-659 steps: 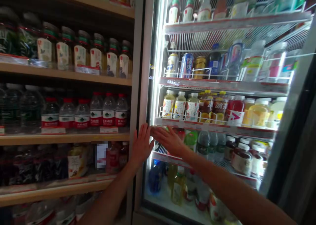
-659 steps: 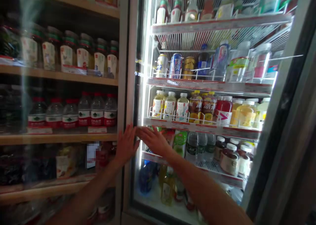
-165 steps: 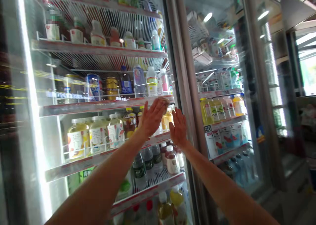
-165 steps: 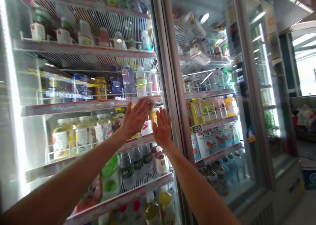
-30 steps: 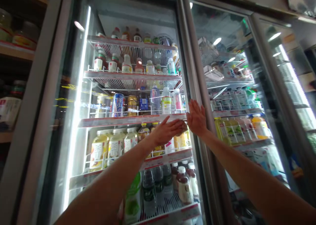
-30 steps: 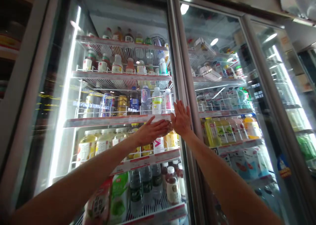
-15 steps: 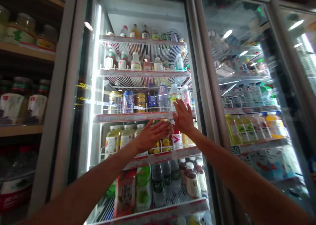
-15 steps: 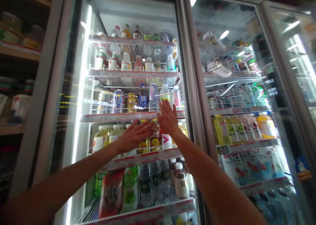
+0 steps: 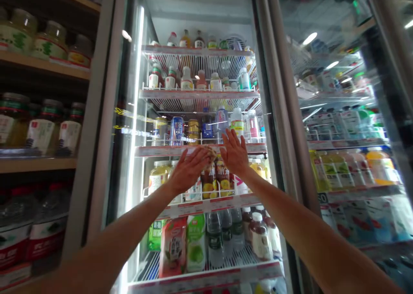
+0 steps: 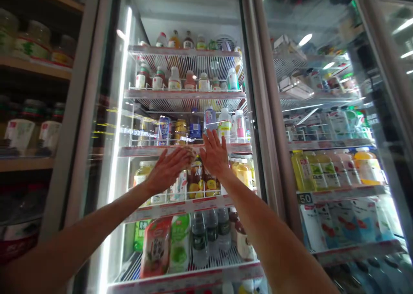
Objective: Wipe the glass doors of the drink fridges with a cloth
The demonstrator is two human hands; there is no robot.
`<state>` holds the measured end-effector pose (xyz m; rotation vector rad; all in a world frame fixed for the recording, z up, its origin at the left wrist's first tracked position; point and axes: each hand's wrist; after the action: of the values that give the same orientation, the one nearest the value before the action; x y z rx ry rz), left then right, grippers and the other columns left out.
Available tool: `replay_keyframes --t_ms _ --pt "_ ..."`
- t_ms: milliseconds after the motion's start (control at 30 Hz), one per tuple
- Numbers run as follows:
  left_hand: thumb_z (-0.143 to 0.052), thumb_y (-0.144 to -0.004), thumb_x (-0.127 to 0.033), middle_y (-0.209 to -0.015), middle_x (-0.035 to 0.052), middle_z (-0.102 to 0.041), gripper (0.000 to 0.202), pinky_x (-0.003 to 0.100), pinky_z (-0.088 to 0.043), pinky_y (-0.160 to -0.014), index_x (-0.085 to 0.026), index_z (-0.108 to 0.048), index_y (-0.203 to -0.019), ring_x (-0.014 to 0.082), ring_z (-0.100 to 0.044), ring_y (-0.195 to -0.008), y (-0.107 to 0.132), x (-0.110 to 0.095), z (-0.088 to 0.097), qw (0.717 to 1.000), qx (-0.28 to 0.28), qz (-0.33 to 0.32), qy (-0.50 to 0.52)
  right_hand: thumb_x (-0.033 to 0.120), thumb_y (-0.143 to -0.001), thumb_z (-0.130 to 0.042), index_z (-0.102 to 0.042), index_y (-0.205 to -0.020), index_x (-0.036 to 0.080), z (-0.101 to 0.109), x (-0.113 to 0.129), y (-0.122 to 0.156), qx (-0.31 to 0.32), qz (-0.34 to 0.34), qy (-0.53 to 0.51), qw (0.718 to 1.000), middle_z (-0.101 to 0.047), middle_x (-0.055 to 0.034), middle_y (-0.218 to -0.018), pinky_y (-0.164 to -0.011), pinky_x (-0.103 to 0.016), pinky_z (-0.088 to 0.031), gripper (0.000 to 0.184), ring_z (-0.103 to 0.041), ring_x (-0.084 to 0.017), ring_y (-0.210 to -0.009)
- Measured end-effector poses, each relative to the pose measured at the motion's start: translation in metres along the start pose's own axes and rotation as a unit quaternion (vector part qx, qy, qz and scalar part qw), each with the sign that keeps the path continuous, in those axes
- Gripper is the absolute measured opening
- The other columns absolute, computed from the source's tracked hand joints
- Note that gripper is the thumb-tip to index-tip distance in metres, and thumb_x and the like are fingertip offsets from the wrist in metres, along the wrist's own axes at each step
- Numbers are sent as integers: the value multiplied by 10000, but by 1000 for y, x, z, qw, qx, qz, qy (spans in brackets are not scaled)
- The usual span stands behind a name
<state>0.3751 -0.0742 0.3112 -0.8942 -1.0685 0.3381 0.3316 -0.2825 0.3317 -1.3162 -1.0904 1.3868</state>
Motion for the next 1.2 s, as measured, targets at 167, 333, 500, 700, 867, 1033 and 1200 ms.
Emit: replay_keyframes --t_ms 167,333,500,700,867,1033,1200 --pt "-404 -848 -202 -1433 91 -411 444 534 -178 -1115 -188 -494 -1283 253 -331 -1348 16 58 28 959 -73 274 -20 353 -941 -259 -375 -1380 178 0 -3 2 8 13 8 1000 -331 -69 -1497 -1142 -453 -199 486 -210 -209 -1415" --pt "-367 -876 -235 -1497 179 -255 490 672 -216 -1028 -107 -394 -1348 373 -240 -1367 16 86 46 841 -177 510 -27 348 -937 -264 -370 -1386 127 0 0 2 23 4 16 1000 -289 -105 -1512 -1152 -462 -165 512 -195 -227 -1418" --pt "-374 -870 -208 -1475 69 -346 454 533 -196 -1124 -193 -465 -1314 252 -264 -1380 -20 22 20 938 -95 334 16 341 -934 -275 -376 -1386 128 0 1 1 29 -2 4 1000 -280 -104 -1515 -1150 -470 -160 510 -191 -232 -1420" --pt "-353 -890 -229 -1441 64 -399 439 541 -132 -1136 -229 -467 -1314 227 -308 -1363 -33 -4 1 983 -63 168 26 336 -934 -276 -394 -1372 131 0 0 2 19 4 8 1000 -303 -98 -1506 -1139 -467 -190 498 -210 -228 -1415" --pt "-362 -884 -279 -1484 125 -313 485 614 -129 -1101 -187 -405 -1358 314 -268 -1371 10 63 28 899 -152 410 -16 348 -935 -278 -361 -1386 153 -4 -1 4 -2 10 8 1000 -305 -84 -1508 -1144 -466 -182 499 -201 -221 -1417" --pt "-348 -901 -277 -1480 111 -326 450 576 -142 -1112 -198 -430 -1336 301 -272 -1372 16 46 22 919 -148 363 -35 359 -943 -261 -359 -1382 175 -5 2 5 -22 6 5 1000 -333 -79 -1495 -1129 -479 -210 485 -228 -217 -1409" --pt "-357 -899 -227 -1423 58 -429 420 478 -121 -1149 -216 -464 -1304 205 -306 -1365 -7 -25 -11 990 -66 118 -41 381 -949 -239 -382 -1363 156 -5 3 15 -29 10 4 1000 -373 -105 -1470 -1124 -488 -211 492 -259 -223 -1396"
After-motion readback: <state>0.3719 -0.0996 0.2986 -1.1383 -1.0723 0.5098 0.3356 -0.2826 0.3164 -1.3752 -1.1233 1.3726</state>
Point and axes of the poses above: each hand's wrist, its own y-axis away from the middle knuckle, its own z-axis out of the back of the hand, x = y × z
